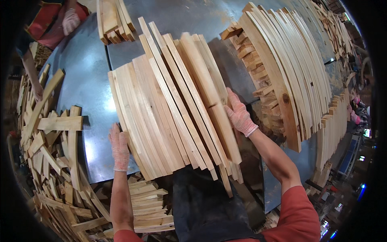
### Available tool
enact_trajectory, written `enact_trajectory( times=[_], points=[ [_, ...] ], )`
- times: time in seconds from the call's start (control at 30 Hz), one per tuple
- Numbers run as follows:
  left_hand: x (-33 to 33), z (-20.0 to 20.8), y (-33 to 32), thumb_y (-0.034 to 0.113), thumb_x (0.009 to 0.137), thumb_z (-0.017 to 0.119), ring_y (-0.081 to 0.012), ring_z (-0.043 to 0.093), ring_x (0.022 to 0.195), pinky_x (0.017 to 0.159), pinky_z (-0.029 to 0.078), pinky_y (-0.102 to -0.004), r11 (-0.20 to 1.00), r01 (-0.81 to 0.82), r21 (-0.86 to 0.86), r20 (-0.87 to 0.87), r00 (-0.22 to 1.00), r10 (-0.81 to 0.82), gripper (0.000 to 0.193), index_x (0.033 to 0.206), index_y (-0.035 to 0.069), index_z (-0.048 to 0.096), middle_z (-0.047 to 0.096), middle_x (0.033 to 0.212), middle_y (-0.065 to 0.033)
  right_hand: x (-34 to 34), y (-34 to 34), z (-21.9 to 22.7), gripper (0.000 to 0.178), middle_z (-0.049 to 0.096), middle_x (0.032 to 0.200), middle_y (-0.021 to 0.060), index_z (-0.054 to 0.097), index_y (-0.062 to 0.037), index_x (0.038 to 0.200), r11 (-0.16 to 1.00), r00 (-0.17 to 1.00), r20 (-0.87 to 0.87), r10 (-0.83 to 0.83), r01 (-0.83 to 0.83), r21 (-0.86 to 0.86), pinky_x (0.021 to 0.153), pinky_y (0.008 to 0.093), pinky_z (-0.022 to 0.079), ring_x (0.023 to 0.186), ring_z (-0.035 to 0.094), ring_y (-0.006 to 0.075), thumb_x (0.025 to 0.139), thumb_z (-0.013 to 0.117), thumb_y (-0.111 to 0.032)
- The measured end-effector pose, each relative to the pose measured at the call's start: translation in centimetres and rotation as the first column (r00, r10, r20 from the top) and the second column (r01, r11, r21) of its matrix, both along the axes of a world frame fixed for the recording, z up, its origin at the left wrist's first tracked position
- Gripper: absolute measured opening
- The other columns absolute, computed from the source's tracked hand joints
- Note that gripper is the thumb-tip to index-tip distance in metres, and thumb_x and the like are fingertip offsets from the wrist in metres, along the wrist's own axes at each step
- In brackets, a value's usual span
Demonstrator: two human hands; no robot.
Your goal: The person repeatedly picks up stacks of light-colored wooden planks from a metal table and places them onto a conveyor belt. The person wears pink gloves and moves the wood in batches, aligning the stacks before feeding them into the machinery.
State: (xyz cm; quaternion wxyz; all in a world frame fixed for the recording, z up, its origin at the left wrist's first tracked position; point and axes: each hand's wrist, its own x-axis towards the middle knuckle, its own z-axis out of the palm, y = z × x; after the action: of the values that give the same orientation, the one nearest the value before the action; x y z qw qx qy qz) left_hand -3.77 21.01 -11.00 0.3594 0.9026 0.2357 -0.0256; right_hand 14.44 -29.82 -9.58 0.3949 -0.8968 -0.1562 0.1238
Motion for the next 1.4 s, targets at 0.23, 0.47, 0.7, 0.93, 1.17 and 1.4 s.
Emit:
enact_trajectory(
  times=[0.23,0.47,0.7,0.93,1.17,1.4],
  points=[
    [0.7,-3.2,-1.3,0.049,0.118,0.025,-0.0377,0.01,0.169,0.136,-0.006,-0.049,0.996,0.04,-0.086,0.168,0.985,-0.025,0.071,0.171,0.002,0.031,0.026,0.18,-0.0184,1.0,1.7,1.9,0.081,0.042,0.171,0.0133,0.023,0.0009,0.172,0.607,0.886,-0.463,-0.022,0.38,0.698,0.129,0.0378,0.033,0.155,0.042,0.0217,0.114,0.057,-0.044],
    [1.8,0.3,-3.4,0.048,0.11,0.052,-0.0292,0.042,0.148,0.121,0.034,-0.045,0.691,-0.1,-0.716,0.124,0.956,0.267,0.075,0.169,0.007,0.032,0.047,0.161,-0.0164,3.7,2.3,-2.0,0.058,0.05,0.167,0.0127,0.046,0.0,0.165,0.802,0.959,-0.251,-0.131,0.251,0.541,0.127,0.0325,0.033,0.154,0.046,0.0205,0.113,0.059,-0.023],
    [-0.5,1.9,-7.5,0.036,0.101,0.073,-0.0261,0.066,0.126,0.104,0.059,-0.041,0.475,-0.133,-0.87,0.074,0.917,0.392,0.081,0.166,0.008,0.034,0.061,0.145,-0.0136,1.1,-1.1,-4.4,0.064,0.041,0.174,0.0132,0.037,0.0022,0.168,0.723,0.952,-0.301,-0.052,0.244,0.646,0.131,0.0344,0.027,0.16,0.038,0.0224,0.111,0.059,-0.017],
    [-10.7,-1.1,-10.7,0.034,0.088,0.085,-0.0307,0.069,0.125,0.102,0.062,-0.0433,0.161,-0.298,-0.941,-0.177,0.837,0.518,0.088,0.158,-0.001,0.044,0.064,0.14,-0.0182,-7.9,-5.1,-2.8,0.07,0.055,0.162,0.0157,0.048,0.0008,0.162,0.646,0.847,-0.523,-0.093,0.452,0.615,0.123,0.0372,0.041,0.147,0.053,0.0252,0.102,0.073,-0.028],
    [-11.7,3.0,-15.4,0.026,0.083,0.084,-0.0286,0.076,0.106,0.09,0.066,-0.0407,0.066,-0.332,-0.941,-0.279,0.871,0.404,0.078,0.148,-0.006,0.054,0.072,0.125,-0.0155,-9.4,-8.4,-1.4,0.059,0.066,0.148,0.0097,0.055,-0.0031,0.157,0.644,0.514,-0.855,0.068,0.632,0.431,0.111,0.035,0.053,0.13,0.066,0.0205,0.107,0.068,-0.03],
    [-18.4,5.7,-18.1,0.02,0.081,0.082,-0.0269,0.076,0.1,0.087,0.065,-0.0385,0.126,-0.308,-0.943,-0.207,0.839,0.503,0.07,0.142,-0.007,0.059,0.074,0.121,-0.015,-10.8,-8.5,2.6,0.057,0.069,0.145,0.01,0.058,-0.0018,0.152,0.685,0.456,-0.877,0.149,0.592,0.424,0.109,0.0362,0.055,0.128,0.068,0.0213,0.103,0.065,-0.03]
  ],
)
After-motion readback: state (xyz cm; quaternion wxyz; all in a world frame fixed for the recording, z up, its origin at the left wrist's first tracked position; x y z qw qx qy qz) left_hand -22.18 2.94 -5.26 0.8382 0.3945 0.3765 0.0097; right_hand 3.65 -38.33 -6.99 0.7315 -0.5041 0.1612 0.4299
